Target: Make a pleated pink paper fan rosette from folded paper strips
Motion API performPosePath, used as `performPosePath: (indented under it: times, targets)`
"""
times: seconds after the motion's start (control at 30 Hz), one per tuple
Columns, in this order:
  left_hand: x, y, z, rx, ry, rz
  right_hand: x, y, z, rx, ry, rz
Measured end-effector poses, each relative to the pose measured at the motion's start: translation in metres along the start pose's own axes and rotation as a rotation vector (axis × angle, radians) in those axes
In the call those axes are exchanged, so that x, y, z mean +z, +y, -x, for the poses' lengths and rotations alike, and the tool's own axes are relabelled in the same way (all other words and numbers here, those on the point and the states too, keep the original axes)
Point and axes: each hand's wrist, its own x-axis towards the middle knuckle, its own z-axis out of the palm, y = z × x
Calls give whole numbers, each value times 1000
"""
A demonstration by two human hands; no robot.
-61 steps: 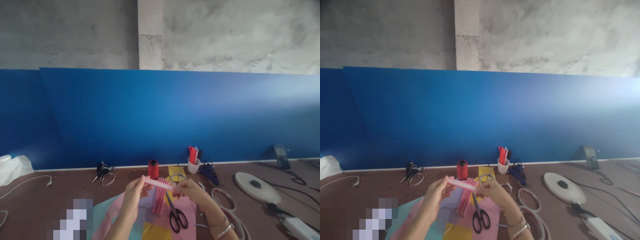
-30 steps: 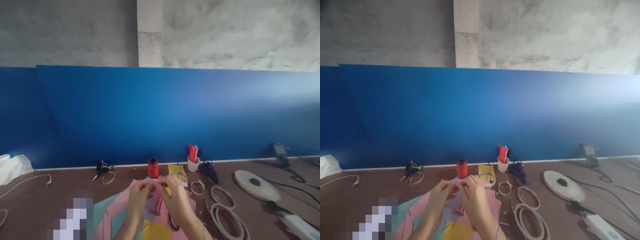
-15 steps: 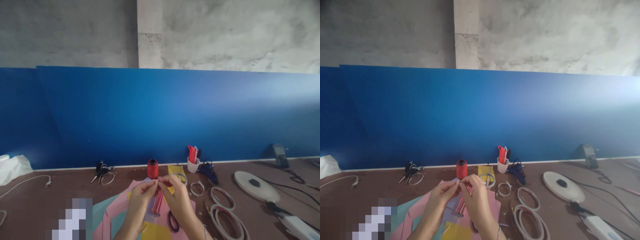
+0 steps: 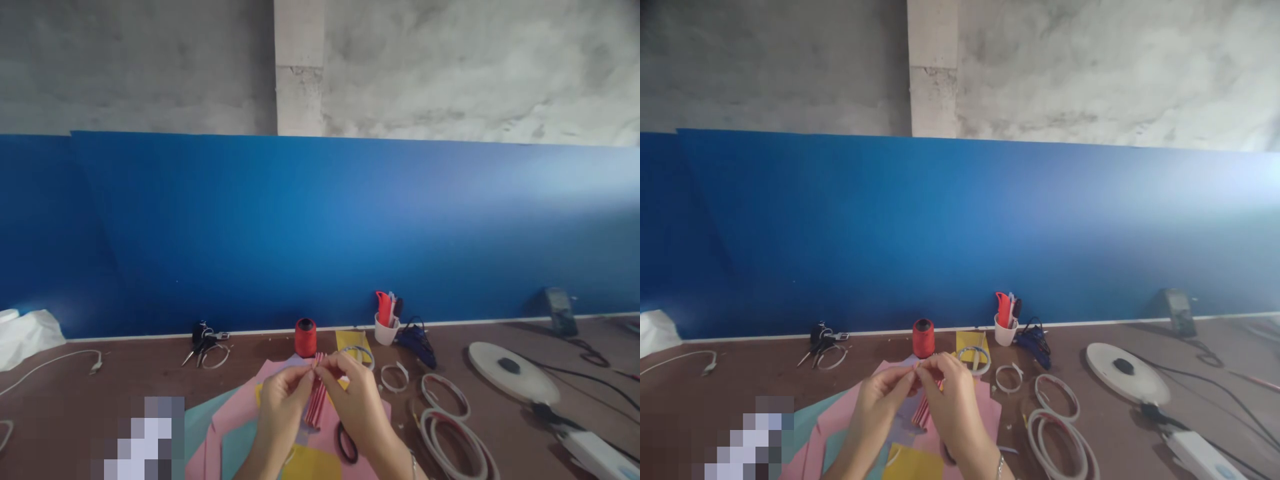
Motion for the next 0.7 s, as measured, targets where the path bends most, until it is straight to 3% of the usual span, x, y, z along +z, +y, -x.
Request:
performPosePath:
  times: [0.27, 0.7]
  targets:
    - [2, 0, 1, 11, 29, -67, -3, -3, -2, 76, -43, -23]
    - [1, -5, 0, -18, 33, -91, 4, 1, -1, 70, -27, -66]
